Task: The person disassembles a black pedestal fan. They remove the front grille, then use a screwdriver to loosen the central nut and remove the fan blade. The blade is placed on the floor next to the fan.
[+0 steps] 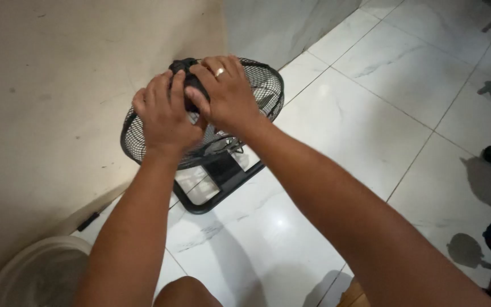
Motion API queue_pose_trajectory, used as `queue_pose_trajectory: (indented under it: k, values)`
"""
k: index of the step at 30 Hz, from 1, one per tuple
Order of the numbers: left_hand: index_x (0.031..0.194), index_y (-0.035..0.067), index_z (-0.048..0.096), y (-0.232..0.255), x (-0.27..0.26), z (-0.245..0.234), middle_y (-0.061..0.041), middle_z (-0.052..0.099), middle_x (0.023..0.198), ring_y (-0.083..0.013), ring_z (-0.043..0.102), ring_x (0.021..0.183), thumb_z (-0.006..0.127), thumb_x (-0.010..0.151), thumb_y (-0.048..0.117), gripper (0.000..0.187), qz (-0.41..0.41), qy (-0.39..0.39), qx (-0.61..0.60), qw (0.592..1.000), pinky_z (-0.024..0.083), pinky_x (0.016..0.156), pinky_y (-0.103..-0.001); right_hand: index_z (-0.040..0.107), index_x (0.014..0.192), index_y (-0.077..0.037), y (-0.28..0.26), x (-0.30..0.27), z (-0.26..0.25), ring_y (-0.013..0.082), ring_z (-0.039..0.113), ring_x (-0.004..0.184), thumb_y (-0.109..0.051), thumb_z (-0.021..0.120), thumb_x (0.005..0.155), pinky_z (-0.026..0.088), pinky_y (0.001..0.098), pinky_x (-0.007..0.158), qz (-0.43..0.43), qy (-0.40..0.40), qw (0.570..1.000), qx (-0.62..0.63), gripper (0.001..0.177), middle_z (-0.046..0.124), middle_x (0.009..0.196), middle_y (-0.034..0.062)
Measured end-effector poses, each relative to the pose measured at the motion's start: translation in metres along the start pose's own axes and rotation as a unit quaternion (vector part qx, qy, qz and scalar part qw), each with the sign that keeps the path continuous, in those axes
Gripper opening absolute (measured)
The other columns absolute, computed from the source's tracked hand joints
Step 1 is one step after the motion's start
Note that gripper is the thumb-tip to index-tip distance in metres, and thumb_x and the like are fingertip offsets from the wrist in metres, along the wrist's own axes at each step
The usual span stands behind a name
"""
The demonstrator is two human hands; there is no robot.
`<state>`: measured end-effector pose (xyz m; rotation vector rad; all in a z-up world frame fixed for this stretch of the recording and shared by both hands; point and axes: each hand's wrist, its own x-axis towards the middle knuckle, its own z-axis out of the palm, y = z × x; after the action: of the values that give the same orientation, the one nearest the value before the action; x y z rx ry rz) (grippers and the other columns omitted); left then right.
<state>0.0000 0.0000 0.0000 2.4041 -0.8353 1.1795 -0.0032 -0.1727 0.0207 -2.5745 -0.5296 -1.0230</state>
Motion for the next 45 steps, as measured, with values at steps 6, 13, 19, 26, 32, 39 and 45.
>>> queue_pose_trajectory:
  k: [6,13,19,26,32,39,45]
  values:
    - [0.147,0.007,0.046,0.009,0.002,-0.002,-0.018,0.05,0.144,-0.0341,0.045,0.137,0.085,0.079,0.042,0.086,-0.023,-0.027,0.022,0.999,0.031,0.111,-0.059,0.055,0.138,-0.004,0.024,-0.002,-0.007,0.0412,0.042,0.134,-0.052,0.063,0.1,0.031,0.0548,0.114,0.021,0.015,1.0,0.003,0.061,0.051,0.14,0.023]
    - [0.148,0.007,0.045,0.016,0.005,0.007,-0.02,0.048,0.145,-0.0361,0.044,0.138,0.086,0.08,0.043,0.087,-0.025,-0.037,0.035,0.998,0.029,0.11,-0.061,0.054,0.139,-0.004,0.042,-0.007,-0.004,0.0415,0.042,0.134,-0.053,0.059,0.104,0.03,0.0578,0.115,0.012,-0.011,0.999,0.031,0.061,0.05,0.138,0.0225]
    - [0.149,0.008,0.044,0.015,0.003,0.004,-0.02,0.047,0.146,-0.0365,0.043,0.139,0.087,0.078,0.041,0.09,-0.031,-0.034,0.029,0.999,0.029,0.111,-0.062,0.054,0.139,-0.001,0.039,-0.008,-0.003,0.0425,0.043,0.132,-0.053,0.06,0.105,0.028,0.0607,0.116,-0.002,-0.002,0.999,0.037,0.062,0.05,0.137,0.023]
    - [0.15,0.008,0.042,0.022,0.004,0.002,-0.019,0.044,0.148,-0.0365,0.04,0.14,0.09,0.079,0.043,0.092,-0.048,-0.038,0.01,0.998,0.026,0.112,-0.061,0.055,0.138,-0.001,0.046,-0.008,-0.004,0.0419,0.043,0.13,-0.051,0.062,0.108,0.03,0.0594,0.114,-0.045,0.029,0.998,0.037,0.059,0.051,0.137,0.0227]
    - [0.151,0.007,0.04,0.019,0.005,0.003,-0.019,0.043,0.148,-0.0353,0.037,0.141,0.089,0.081,0.046,0.094,-0.061,-0.065,0.029,0.996,0.023,0.114,-0.059,0.054,0.142,-0.001,0.058,-0.01,0.012,0.0386,0.041,0.133,-0.05,0.062,0.113,0.027,0.0585,0.115,-0.079,0.043,0.996,0.014,0.058,0.049,0.139,0.0213]
    - [0.151,0.01,0.037,0.031,0.022,-0.007,-0.017,0.039,0.148,-0.0326,0.032,0.142,0.086,0.078,0.049,0.096,-0.134,-0.159,0.027,0.978,0.019,0.118,-0.056,0.053,0.142,-0.002,0.057,-0.007,0.008,0.0385,0.039,0.133,-0.051,0.061,0.111,0.026,0.0577,0.115,-0.057,0.01,0.998,0.023,0.059,0.048,0.139,0.021]
    - [0.15,0.011,0.038,0.027,0.019,-0.005,-0.017,0.04,0.148,-0.0331,0.032,0.142,0.085,0.078,0.048,0.093,-0.126,-0.149,0.024,0.981,0.018,0.116,-0.058,0.052,0.143,-0.002,0.054,-0.007,0.007,0.0394,0.037,0.134,-0.051,0.061,0.11,0.026,0.0582,0.114,-0.038,-0.019,0.999,0.024,0.06,0.047,0.14,0.0208]
